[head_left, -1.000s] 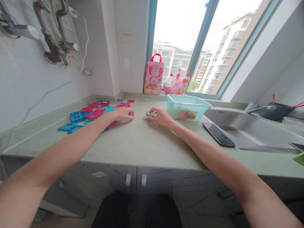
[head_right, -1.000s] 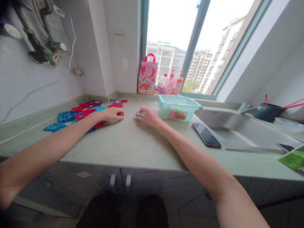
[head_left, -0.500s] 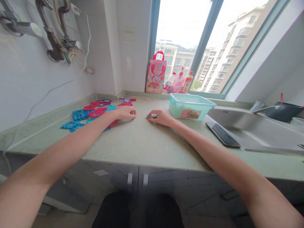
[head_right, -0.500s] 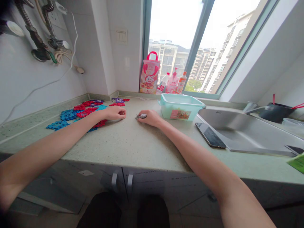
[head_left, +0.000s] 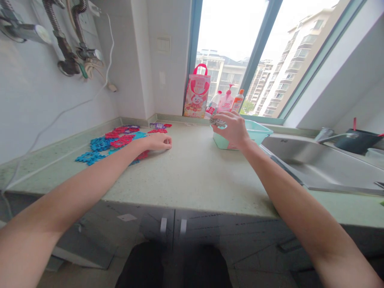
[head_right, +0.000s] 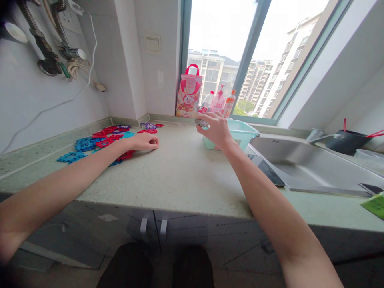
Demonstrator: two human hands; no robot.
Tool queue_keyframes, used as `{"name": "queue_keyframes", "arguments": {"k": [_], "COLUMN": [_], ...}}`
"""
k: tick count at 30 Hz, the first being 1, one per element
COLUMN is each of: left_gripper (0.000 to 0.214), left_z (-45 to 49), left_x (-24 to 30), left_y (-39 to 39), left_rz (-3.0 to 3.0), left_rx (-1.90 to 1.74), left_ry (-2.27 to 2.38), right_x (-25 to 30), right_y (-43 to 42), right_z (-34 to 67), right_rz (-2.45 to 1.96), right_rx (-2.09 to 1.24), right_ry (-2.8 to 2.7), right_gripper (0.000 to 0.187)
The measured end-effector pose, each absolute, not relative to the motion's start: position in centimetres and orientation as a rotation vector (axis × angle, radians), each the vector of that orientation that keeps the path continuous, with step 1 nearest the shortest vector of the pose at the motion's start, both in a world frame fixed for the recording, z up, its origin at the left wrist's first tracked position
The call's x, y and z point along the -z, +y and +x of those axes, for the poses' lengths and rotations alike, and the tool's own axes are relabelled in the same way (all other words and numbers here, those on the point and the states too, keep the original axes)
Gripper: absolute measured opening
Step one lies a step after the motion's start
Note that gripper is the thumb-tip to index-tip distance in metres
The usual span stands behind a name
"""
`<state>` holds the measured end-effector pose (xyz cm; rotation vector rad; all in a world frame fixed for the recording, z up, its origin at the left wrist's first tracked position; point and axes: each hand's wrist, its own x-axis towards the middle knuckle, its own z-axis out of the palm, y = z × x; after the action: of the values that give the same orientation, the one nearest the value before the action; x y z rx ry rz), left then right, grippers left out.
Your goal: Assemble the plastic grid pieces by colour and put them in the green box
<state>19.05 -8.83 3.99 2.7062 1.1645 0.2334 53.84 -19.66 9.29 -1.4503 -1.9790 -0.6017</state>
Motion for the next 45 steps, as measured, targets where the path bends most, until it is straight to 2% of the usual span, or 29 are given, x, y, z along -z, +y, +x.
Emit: {"name": "queue_keyframes", "arguments": {"k": [6,24,28,34,39,45], "left_gripper": [0.026,0.030,0.029,0.028,0.028,0.030], "left_z": [19.1,19.1,19.2,19.1,19.1,18.6], "left_x": [-4.0,-4.5,-4.5,-4.4,-4.2,-4.7], "left_y": [-9.0,-9.5,-9.6,-9.3,-9.0,-9.0], "left_rz": [2.705,2.724,2.722,2.723,2.729,2.715], "left_rx": [-0.224,-0.196,-0.186,-0.191,-0.194,-0.151], "left_ry": [1.176,1.194,1.203,1.205,1.173,1.155], "right_x": [-9.8,-9.7,-9.1,-7.7,-4.5,-1.8], "right_y": [-19.1,-19.0,-18.8,-19.1,-19.1,-17.9], "right_z": [58.2,59.0,58.2,54.0,50.0,49.3], "right_rz": [-1.724,-2.177,-2.033,-1.422,-1.061,-1.039], "right_rx": [0.576,0.347,0.520,0.808,0.679,0.431], "right_ry": [-1.601,-1.507,-1.544,-1.876,-2.328,-2.579], "right_gripper": [0.040,0.044,0.045,0.038,0.035,0.025]}}
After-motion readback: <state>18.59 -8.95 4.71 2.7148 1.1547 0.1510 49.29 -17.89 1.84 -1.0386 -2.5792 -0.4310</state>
